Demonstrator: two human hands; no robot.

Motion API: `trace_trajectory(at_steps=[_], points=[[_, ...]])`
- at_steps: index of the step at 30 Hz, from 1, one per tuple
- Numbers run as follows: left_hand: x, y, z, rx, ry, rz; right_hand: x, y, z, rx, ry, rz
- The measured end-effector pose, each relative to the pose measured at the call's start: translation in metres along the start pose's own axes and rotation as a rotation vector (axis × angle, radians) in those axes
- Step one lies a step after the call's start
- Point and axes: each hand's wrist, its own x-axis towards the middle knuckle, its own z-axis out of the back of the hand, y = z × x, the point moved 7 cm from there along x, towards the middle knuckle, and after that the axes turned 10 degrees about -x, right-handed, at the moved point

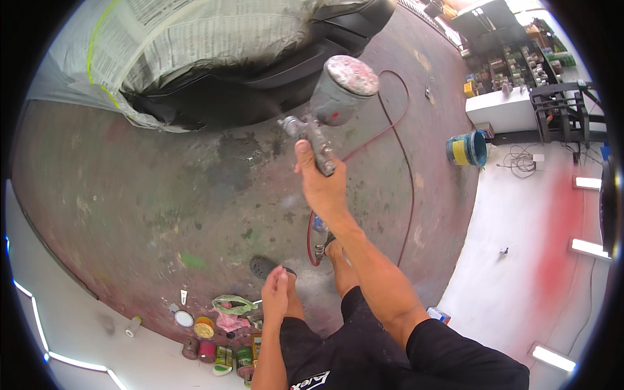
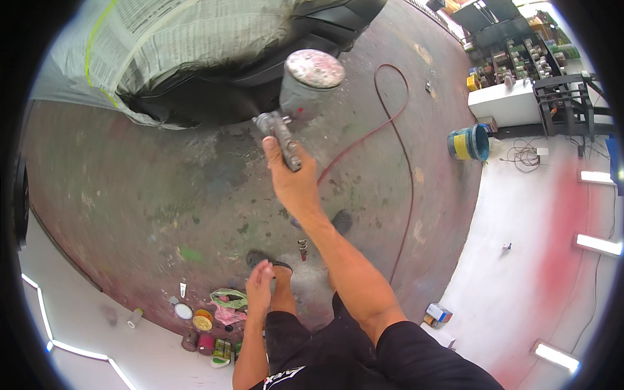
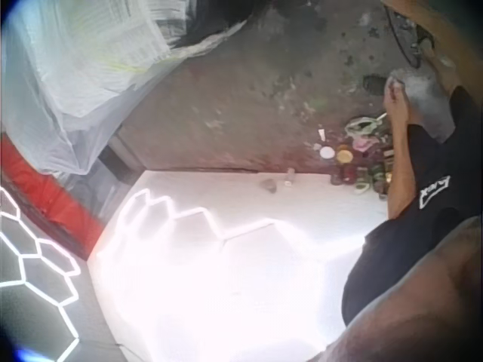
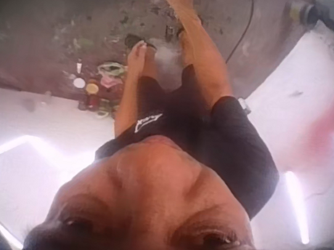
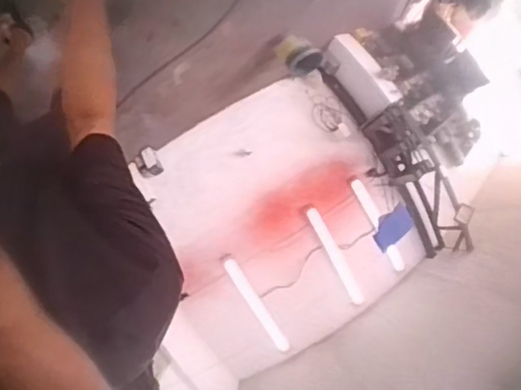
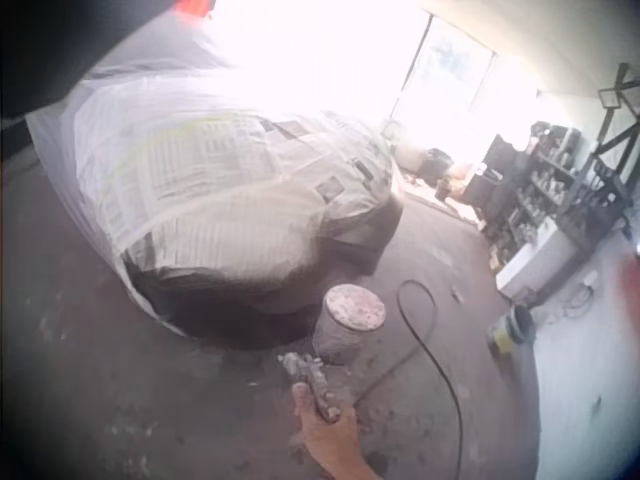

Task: The person uses a spray gun to apply black paint to a car's rear bumper. They walk around the vehicle, refilling the spray gun from a paint can, and repeatedly spray the same area while occasionally touching the surface.

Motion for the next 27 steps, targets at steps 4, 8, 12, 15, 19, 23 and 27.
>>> trace_trajectory(at_steps=[4, 8, 12, 15, 19, 23, 27], points=[[-0.058, 0.107, 0.046, 0.436, -0.053, 0.208, 0.052, -0.03, 0.092, 0.005, -0.204, -0.023], [-0.102, 0.123, 0.064, 0.706, -0.126, 0.236, 0.078, -0.035, 0.153, 0.09, -0.38, -0.013], [-0.084, 0.118, 0.023, 0.848, -0.12, 0.225, 0.087, -0.058, 0.194, 0.106, -0.359, -0.057], [-0.042, 0.092, -0.054, 0.646, -0.083, 0.118, 0.084, -0.062, 0.215, 0.179, -0.35, 0.006], [0.01, 0.057, -0.185, 0.603, -0.007, 0.036, 0.101, -0.063, 0.235, 0.213, -0.376, 0.089], [0.024, 0.045, -0.278, 0.514, 0.051, 0.021, 0.127, -0.057, 0.231, 0.33, -0.188, 0.035], [0.02, 0.049, -0.329, 0.596, 0.107, 0.038, 0.151, -0.048, 0.238, 0.411, 0.108, 0.058]])
